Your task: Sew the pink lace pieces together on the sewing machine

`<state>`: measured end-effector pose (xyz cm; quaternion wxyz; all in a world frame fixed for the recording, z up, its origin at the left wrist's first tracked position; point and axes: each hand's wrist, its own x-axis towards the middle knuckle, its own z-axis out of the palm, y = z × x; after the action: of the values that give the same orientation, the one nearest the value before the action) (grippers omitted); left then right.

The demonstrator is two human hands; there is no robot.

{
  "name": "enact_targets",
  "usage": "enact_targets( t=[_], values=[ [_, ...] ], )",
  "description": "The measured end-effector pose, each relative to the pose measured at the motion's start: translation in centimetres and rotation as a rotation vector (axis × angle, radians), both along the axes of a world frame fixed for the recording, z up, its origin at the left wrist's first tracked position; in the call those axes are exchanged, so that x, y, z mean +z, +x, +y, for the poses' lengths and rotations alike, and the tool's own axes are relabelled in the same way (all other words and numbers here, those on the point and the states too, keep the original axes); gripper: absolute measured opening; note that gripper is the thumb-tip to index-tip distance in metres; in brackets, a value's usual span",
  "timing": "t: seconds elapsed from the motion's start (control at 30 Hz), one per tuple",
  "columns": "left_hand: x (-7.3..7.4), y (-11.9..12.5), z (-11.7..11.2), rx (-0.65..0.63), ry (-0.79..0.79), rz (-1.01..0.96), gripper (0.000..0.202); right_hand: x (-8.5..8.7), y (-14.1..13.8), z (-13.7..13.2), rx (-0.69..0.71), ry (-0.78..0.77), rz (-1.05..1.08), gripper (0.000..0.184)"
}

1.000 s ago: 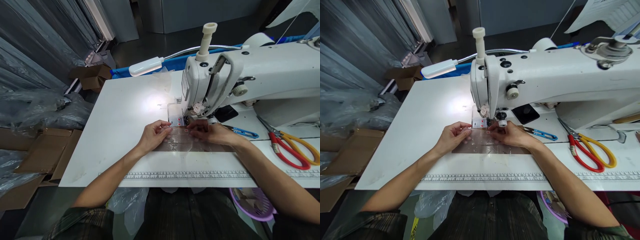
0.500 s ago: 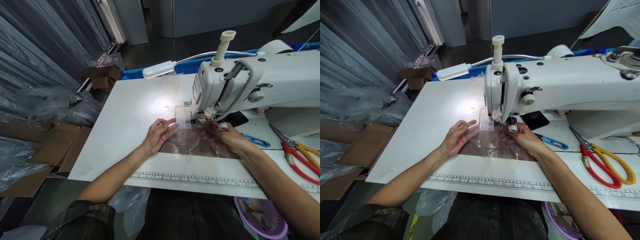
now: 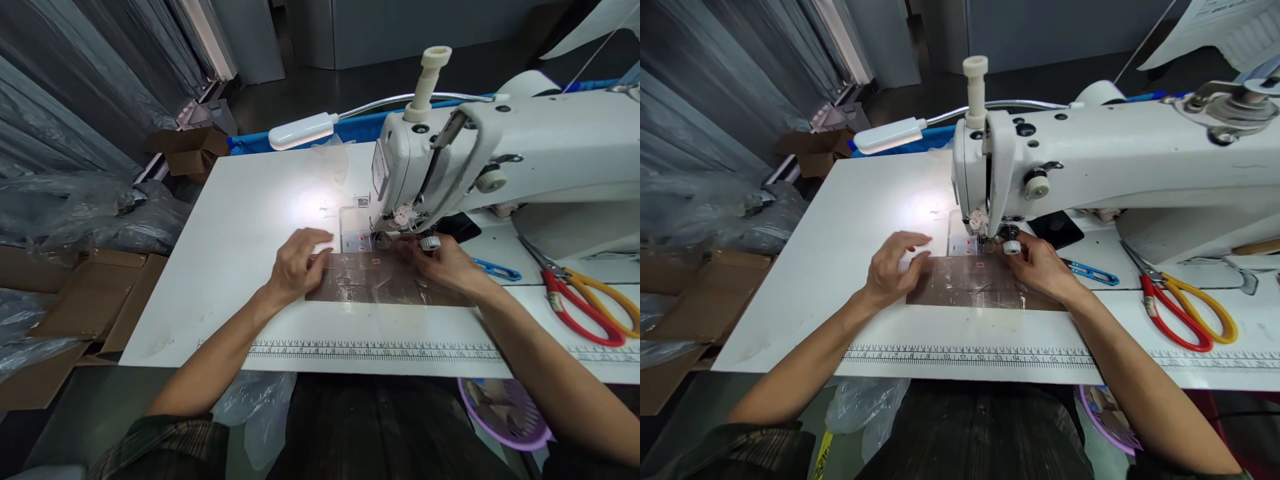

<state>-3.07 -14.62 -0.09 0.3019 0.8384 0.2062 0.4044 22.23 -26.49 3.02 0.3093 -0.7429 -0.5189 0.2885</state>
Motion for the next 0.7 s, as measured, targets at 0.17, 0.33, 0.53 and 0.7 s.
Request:
enact_targets(
  t=[0.17,0.33,0.53,0.7],
  values=[
    [0.0,0.6,-1.2,-0.473,0.373,0.427,0.065,0.5,0.7,-0.1,0.091,-0.028,-0.228,0.025],
    [-0.4,0.3,-1.2,-0.433,0.353,0.611,0.073,0.9,1.2,0.0,0.064,0.008,-0.172,0.031],
    [-0.7,-0.2,-0.7,-0.441,0.373,0.629,0.073,0.6,1.8,-0.1,0.105,-0.010,0.053,0.026],
    [0.3,0.1,-0.8,-0.518,0.473,0.606,0.062,0.8,1.8,0.4,0.002,-0.020,0.150,0.029]
  ],
)
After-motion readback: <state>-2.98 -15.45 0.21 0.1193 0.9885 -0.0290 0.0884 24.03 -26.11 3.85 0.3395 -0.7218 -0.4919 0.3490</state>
